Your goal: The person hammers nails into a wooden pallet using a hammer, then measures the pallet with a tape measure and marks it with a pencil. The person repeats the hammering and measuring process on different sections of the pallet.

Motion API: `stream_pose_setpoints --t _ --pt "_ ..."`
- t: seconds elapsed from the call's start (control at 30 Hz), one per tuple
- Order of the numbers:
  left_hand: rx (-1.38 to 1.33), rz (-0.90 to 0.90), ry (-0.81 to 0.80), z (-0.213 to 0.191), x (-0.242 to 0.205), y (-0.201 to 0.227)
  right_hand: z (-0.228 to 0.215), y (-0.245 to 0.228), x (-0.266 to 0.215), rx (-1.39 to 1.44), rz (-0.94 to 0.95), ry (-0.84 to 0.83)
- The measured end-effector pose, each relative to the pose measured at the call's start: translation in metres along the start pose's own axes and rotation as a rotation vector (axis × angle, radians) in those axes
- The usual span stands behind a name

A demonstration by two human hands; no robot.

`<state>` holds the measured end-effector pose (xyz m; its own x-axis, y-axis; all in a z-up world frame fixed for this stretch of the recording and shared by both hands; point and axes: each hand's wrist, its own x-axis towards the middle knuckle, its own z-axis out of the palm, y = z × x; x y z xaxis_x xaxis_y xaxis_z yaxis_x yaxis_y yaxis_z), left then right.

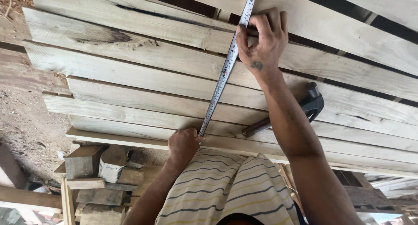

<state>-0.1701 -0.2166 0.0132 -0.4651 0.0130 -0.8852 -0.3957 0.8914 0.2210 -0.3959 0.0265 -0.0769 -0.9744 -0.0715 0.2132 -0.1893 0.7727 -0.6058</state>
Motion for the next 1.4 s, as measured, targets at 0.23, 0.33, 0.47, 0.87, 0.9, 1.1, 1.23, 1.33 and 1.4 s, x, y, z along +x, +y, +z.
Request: stream_pose_setpoints --t 0.23,0.33,0.47,0.87,0.9,1.1,1.23,1.33,1.4 --pt "0.044 -0.024 -0.095 -0.009 0.007 0.005 0.007 0.011 -0.008 -0.025 -0.016 0.014" --pt "0.061 -0.033 -0.142 -0.010 0.011 0.006 0.012 0.017 -0.010 -0.022 0.007 -0.008" --pt "0.082 -0.042 -0.182 -0.010 0.015 0.005 0.015 0.020 -0.008 -0.021 -0.003 0.013" --pt "0.071 -0.013 -0.112 -0.007 0.016 0.004 0.007 0.012 -0.004 -0.022 0.010 -0.035" --pt "0.075 -0.013 -0.118 -0.007 0.016 0.004 0.007 0.012 -0.004 -0.017 0.017 -0.040" --pt "0.046 -0.002 -0.069 -0.005 0.011 0.007 0.014 0.015 -0.007 -0.006 0.043 0.041" --pt "0.038 0.027 0.002 0.001 0.006 0.005 0.016 0.015 -0.013 0.076 0.120 0.136" --pt "0.079 0.072 0.015 0.003 0.001 0.003 0.014 0.017 -0.017 0.077 0.149 0.150" --pt "0.154 0.136 0.024 0.003 -0.005 0.008 0.013 0.016 -0.018 0.077 0.151 0.159"
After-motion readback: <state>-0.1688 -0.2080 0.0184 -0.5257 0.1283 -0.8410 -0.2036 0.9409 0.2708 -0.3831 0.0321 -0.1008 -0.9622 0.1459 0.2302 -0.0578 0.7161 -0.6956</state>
